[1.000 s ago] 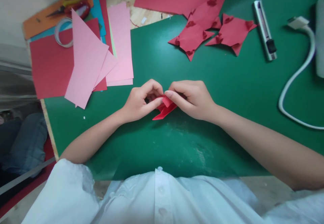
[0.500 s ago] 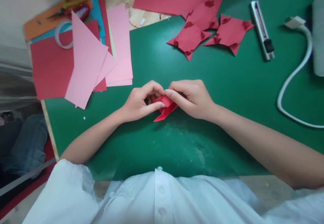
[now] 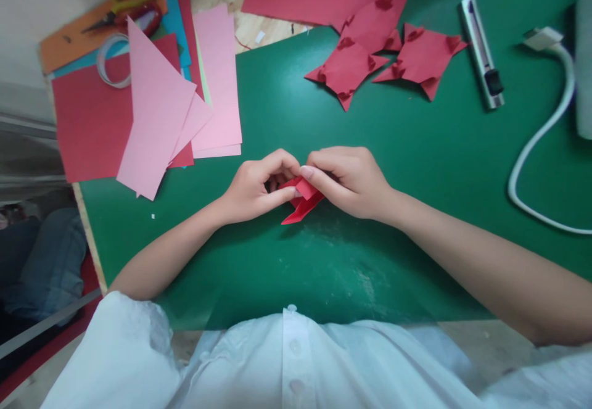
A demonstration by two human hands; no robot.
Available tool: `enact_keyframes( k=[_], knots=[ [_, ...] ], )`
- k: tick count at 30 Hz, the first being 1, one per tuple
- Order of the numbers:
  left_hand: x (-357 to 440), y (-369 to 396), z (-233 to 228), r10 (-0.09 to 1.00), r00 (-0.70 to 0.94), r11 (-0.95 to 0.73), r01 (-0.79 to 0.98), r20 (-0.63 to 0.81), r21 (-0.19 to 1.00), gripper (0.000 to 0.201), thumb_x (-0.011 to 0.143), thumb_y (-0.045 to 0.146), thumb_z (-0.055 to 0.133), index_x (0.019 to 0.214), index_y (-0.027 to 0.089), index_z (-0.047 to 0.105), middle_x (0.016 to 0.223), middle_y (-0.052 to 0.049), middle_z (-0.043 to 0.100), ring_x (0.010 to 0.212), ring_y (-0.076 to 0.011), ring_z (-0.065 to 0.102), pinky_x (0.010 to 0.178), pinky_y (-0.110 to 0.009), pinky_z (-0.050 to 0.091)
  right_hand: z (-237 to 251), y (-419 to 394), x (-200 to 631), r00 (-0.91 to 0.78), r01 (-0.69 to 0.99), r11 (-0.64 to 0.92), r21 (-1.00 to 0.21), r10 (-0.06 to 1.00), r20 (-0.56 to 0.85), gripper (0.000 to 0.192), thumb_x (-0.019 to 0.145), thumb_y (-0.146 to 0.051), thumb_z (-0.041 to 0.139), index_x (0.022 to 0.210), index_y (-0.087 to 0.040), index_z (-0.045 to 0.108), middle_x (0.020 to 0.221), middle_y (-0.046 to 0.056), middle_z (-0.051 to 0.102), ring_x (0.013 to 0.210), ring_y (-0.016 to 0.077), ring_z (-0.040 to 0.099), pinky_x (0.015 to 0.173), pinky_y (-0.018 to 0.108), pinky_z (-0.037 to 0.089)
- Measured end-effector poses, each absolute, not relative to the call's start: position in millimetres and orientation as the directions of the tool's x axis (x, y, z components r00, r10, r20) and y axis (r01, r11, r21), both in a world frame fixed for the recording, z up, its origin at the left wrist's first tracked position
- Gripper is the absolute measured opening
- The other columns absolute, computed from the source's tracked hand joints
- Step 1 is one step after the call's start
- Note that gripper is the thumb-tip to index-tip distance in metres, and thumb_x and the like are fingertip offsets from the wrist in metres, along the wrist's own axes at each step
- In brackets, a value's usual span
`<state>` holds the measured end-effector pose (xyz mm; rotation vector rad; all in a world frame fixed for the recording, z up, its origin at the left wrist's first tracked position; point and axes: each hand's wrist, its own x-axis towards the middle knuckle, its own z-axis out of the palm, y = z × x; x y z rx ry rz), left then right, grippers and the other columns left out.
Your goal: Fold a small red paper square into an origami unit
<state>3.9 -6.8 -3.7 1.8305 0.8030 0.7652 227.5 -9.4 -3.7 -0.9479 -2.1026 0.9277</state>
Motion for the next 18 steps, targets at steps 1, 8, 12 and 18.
enact_keyframes(
  k=[1, 8, 12, 18],
  knots=[
    [4.1, -6.8, -3.6, 0.795, 0.587, -0.321, 0.19, 0.155, 0.928, 0.014, 0.094, 0.024, 0.076, 0.1, 0.02, 0.064, 0.078, 0.005, 0.075, 0.06, -0.0036, 0.066, 0.055, -0.012, 0.048, -3.8, -9.4, 227.4, -0.535, 0.355, 0.49, -0.796, 0.805, 0.256, 0.041, 0.111, -0.036, 0.046, 0.075, -0.019, 0.055, 0.063, -0.003, 0.054, 0.059, 0.0082, 0.046, 0.063, 0.027, 0.031],
    [4.4, -6.4, -2.2, 0.798, 0.59, -0.298, 0.212, 0.121, 0.931, 0.016, 0.093, 0.027, 0.077, 0.098, 0.02, 0.064, 0.077, 0.005, 0.075, 0.059, -0.0045, 0.066, 0.054, -0.013, 0.048, -2.2, -8.6, 227.0, -0.542, 0.375, 0.467, -0.801, 0.811, 0.219, 0.042, 0.111, -0.038, 0.046, 0.074, -0.019, 0.054, 0.061, -0.003, 0.051, 0.058, 0.0092, 0.045, 0.062, 0.028, 0.031],
    [4.1, -6.8, -2.0, 0.801, 0.588, -0.29, 0.218, 0.112, 0.932, 0.016, 0.093, 0.028, 0.077, 0.098, 0.019, 0.065, 0.076, 0.004, 0.075, 0.059, -0.0045, 0.065, 0.054, -0.014, 0.047, -2.2, -8.8, 227.0, -0.547, 0.379, 0.468, -0.799, 0.809, 0.215, 0.043, 0.111, -0.039, 0.045, 0.073, -0.019, 0.053, 0.061, -0.003, 0.05, 0.058, 0.0091, 0.045, 0.062, 0.028, 0.03],
    [5.0, -7.3, -2.3, 0.804, 0.58, -0.297, 0.205, 0.128, 0.933, 0.014, 0.091, 0.023, 0.077, 0.097, 0.02, 0.065, 0.076, 0.005, 0.074, 0.058, -0.0038, 0.064, 0.054, -0.014, 0.046, -2.5, -8.8, 227.1, -0.545, 0.377, 0.482, -0.791, 0.806, 0.231, 0.044, 0.112, -0.039, 0.044, 0.073, -0.019, 0.052, 0.06, -0.003, 0.05, 0.058, 0.0091, 0.045, 0.062, 0.027, 0.03]
  ],
)
